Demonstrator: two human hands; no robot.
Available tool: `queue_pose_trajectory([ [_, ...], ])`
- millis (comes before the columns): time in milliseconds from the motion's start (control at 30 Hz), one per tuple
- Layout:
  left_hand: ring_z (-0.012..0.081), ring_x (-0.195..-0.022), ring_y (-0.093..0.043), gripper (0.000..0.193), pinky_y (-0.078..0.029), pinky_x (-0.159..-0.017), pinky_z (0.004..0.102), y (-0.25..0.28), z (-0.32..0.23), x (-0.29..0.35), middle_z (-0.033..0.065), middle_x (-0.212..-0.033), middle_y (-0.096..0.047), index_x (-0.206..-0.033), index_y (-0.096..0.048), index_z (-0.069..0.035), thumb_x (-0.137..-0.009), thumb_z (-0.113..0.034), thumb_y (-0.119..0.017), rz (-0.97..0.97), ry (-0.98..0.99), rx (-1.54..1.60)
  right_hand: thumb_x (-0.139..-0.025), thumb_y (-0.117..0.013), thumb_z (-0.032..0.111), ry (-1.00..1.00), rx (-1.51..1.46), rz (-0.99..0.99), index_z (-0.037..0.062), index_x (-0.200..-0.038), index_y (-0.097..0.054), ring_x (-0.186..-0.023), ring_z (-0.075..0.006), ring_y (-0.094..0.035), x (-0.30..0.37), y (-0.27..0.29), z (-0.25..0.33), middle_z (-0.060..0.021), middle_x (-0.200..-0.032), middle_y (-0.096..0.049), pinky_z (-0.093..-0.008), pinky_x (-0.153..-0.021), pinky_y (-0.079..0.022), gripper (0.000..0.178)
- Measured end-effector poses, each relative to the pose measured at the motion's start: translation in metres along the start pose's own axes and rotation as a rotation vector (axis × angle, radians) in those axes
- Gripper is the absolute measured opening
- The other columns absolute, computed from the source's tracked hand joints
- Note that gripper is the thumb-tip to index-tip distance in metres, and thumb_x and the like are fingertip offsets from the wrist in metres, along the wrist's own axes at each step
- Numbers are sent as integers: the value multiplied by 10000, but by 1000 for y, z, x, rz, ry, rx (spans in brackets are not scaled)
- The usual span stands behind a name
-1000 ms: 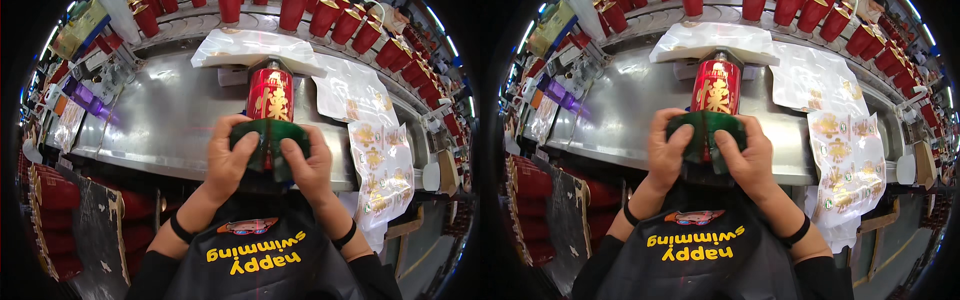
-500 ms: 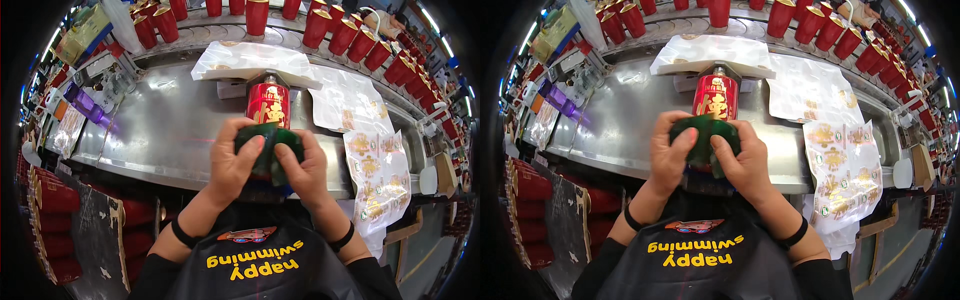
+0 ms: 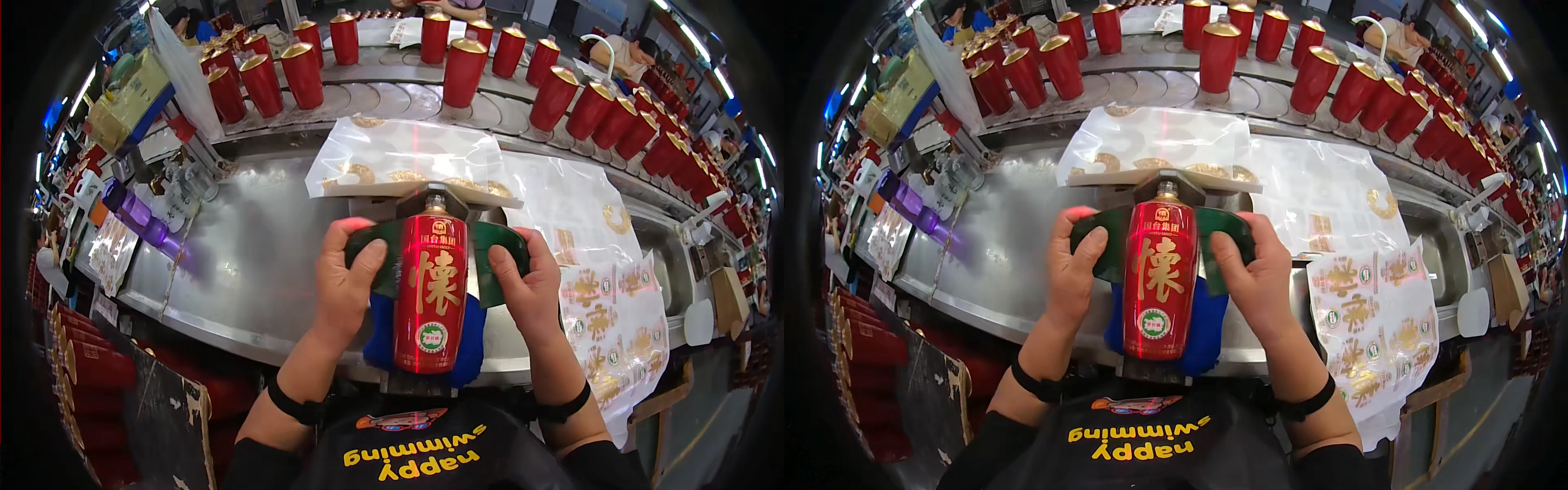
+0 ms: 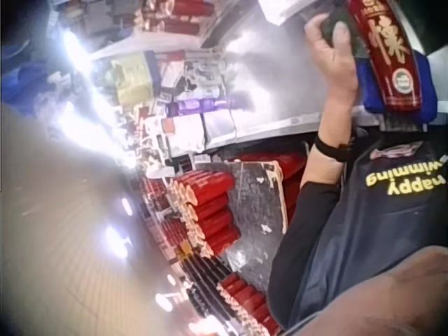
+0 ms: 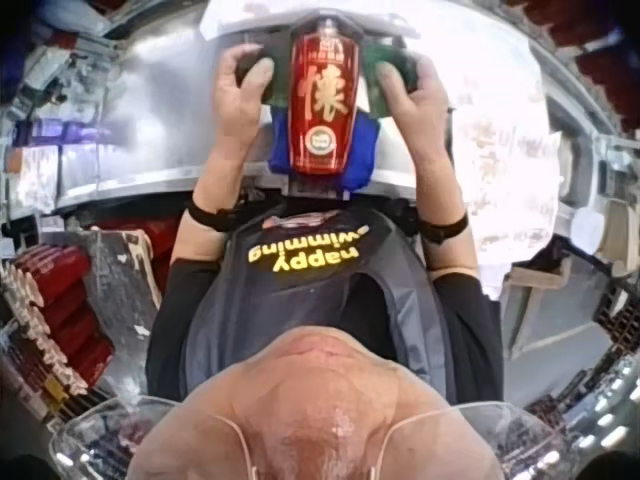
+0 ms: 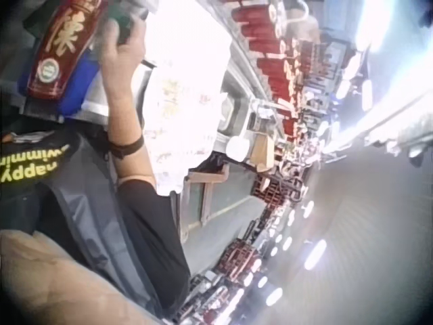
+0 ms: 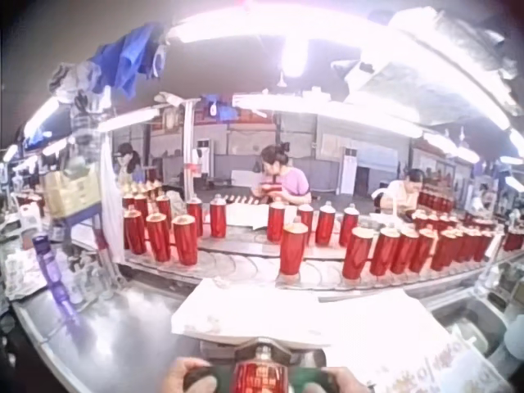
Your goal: Manually applying and smoothing labels onto red bottles in a factory line.
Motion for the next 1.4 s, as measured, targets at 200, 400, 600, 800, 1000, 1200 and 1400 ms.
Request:
queue_pose_trajectory([
  [200, 87, -819, -546, 244, -466, -726, 247, -18, 2, 4, 17, -890, -602, -1094, -555, -47, -905, -183, -629, 173, 110, -109, -868, -686, 163, 15, 235, 205, 4, -1048, -588, -691, -107, -626, -4, -22, 7, -95, -786, -667, -269, -607, -496, 259],
  [400, 167, -702, -610, 193, -496, -665, 314, -23, -21, -41, 80, -824, -644, -1035, -603, -46, -869, -145, -618, 192, -41, -287, -838, -698, 118, 205, 596, 204, 27, -1007, -614, -704, -180, -614, -45, -31, 40, -93, -830, -654, -281, -650, -474, 210],
  [600, 360, -722, -628, 227, -481, -635, 431, -45, -43, 11, 177, -821, -615, -1024, -613, -91, -829, -201, -651, 711, -164, -676, -673, -751, 55, 466, 627, 648, 90, -940, -675, -704, -242, -572, 5, -54, 74, -72, -749, -588, -362, -678, -415, 279],
  [800, 172, -784, -603, 265, -487, -734, 304, -41, -39, -64, 73, -859, -631, -1059, -580, -39, -856, -200, -635, 476, -160, -632, -803, -681, 151, 483, 687, 435, 42, -940, -608, -812, -351, -636, -81, -68, 59, -143, -839, -643, -414, -696, -503, 190],
  [1000, 356, -780, -654, 265, -500, -706, 374, -31, -41, -16, 168, -848, -647, -1100, -549, -64, -889, -216, -599, 426, -115, -552, -815, -691, 134, 175, 315, 362, 5, -932, -596, -681, -287, -652, -30, -57, 62, -147, -768, -641, -354, -614, -498, 198],
  [1200, 83, -757, -541, 205, -469, -668, 265, 0, 4, -17, 14, -834, -588, -1050, -550, -33, -924, -186, -602, 107, 72, -169, -869, -661, 189, 103, 364, 79, -14, -955, -598, -604, -209, -636, -40, -39, 16, -134, -689, -650, -323, -565, -488, 230],
  [1400, 52, -786, -538, 206, -464, -684, 223, -25, -29, 32, 15, -870, -583, -1096, -517, -48, -931, -154, -581, 182, -125, -292, -907, -649, 161, 163, 265, 218, -5, -1001, -590, -708, -92, -583, 23, -52, 40, -53, -806, -644, -242, -630, -464, 199],
])
Point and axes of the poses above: each hand's wrist, its own x-axis away from the middle knuckle, its own y-axis out of the back of the hand, z = x × y, the point moved 9 cm from there along -x, towards the middle knuckle
